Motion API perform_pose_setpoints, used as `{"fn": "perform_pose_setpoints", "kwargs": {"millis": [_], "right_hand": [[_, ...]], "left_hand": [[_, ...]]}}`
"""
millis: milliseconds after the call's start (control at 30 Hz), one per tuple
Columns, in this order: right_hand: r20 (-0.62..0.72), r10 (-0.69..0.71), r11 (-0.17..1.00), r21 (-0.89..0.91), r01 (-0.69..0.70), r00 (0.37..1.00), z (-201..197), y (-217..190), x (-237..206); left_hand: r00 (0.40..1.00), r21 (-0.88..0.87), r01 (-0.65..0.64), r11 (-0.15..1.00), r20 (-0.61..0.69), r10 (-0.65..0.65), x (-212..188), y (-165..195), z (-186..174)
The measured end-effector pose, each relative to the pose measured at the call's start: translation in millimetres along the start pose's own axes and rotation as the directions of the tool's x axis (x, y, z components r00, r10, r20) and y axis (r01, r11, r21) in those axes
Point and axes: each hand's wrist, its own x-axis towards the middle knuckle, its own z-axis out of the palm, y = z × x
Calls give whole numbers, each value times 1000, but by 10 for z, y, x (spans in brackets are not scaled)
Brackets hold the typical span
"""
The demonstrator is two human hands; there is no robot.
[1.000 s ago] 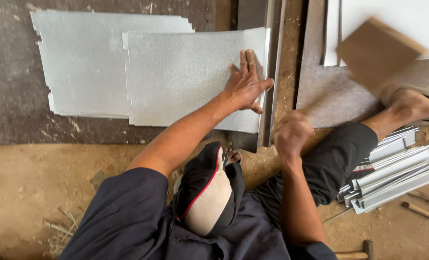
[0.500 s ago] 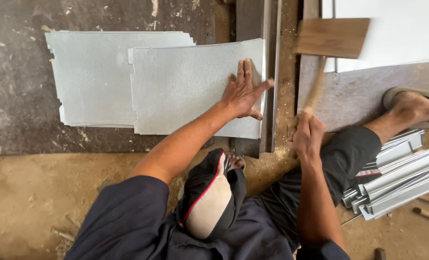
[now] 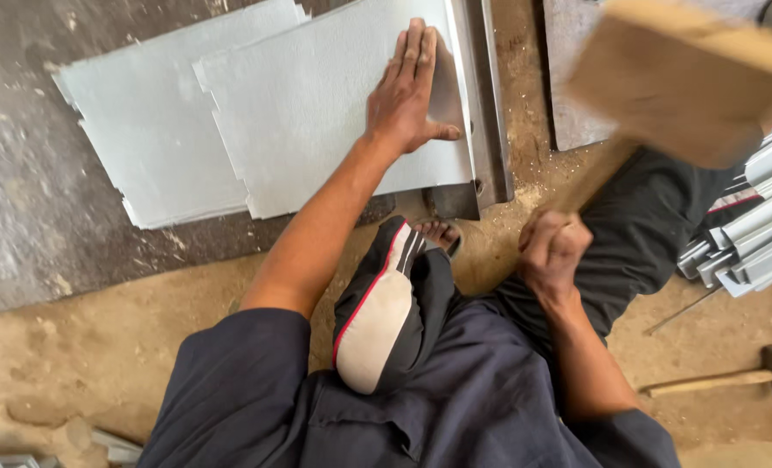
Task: The person places a metal sheet into a bending jig and uses a wooden mallet to strike the edge, forming a bend. The person repeats this process for multiple sheets, stacking the finished pieces aside.
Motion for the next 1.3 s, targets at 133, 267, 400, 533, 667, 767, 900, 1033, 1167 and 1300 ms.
{"fn": "perform_pose_setpoints", "kwargs": {"millis": [133, 267, 400, 533, 667, 767, 900, 1033, 1167, 1300], "right_hand": [[137, 585, 734, 331, -593, 799, -40, -19, -189], [125, 512, 792, 315, -523, 850, -84, -12, -243], [133, 637, 598, 535, -596, 759, -126, -12, -144], [-35, 342, 875, 376, -305, 939, -56, 56, 71], [154, 456, 799, 362, -480, 876, 26, 226, 313], [52, 414, 722, 589, -363, 909, 73, 306, 457], [204, 496, 756, 376, -536, 844, 131, 268, 629], [38, 517, 508, 790, -343, 855, 168, 135, 790], [202, 455, 823, 277, -496, 867, 195, 101, 969], [116, 427, 706, 577, -411, 897, 245, 175, 1068]], "left_hand": [[1000, 15, -10, 1000, 8, 10, -41, 23, 44], [999, 0, -25, 1000, -20, 25, -12, 48, 45], [1000, 15, -28, 999, 1, 28, 12, 70, -33], [1000, 22, -6, 1000, 24, 5, 11, 85, -99], [998, -16, 3, 1000, 63, -2, 62, 95, -127], [996, -4, 15, 1000, 87, -15, 83, 106, -149], [998, -8, -13, 1000, 63, 14, 49, 127, -186], [999, -57, -8, 998, 42, 11, 5, 153, -205], [998, -46, -46, 998, 33, 48, 24, 156, -231], [998, -54, -8, 999, 66, 12, 40, 151, -279]]}}
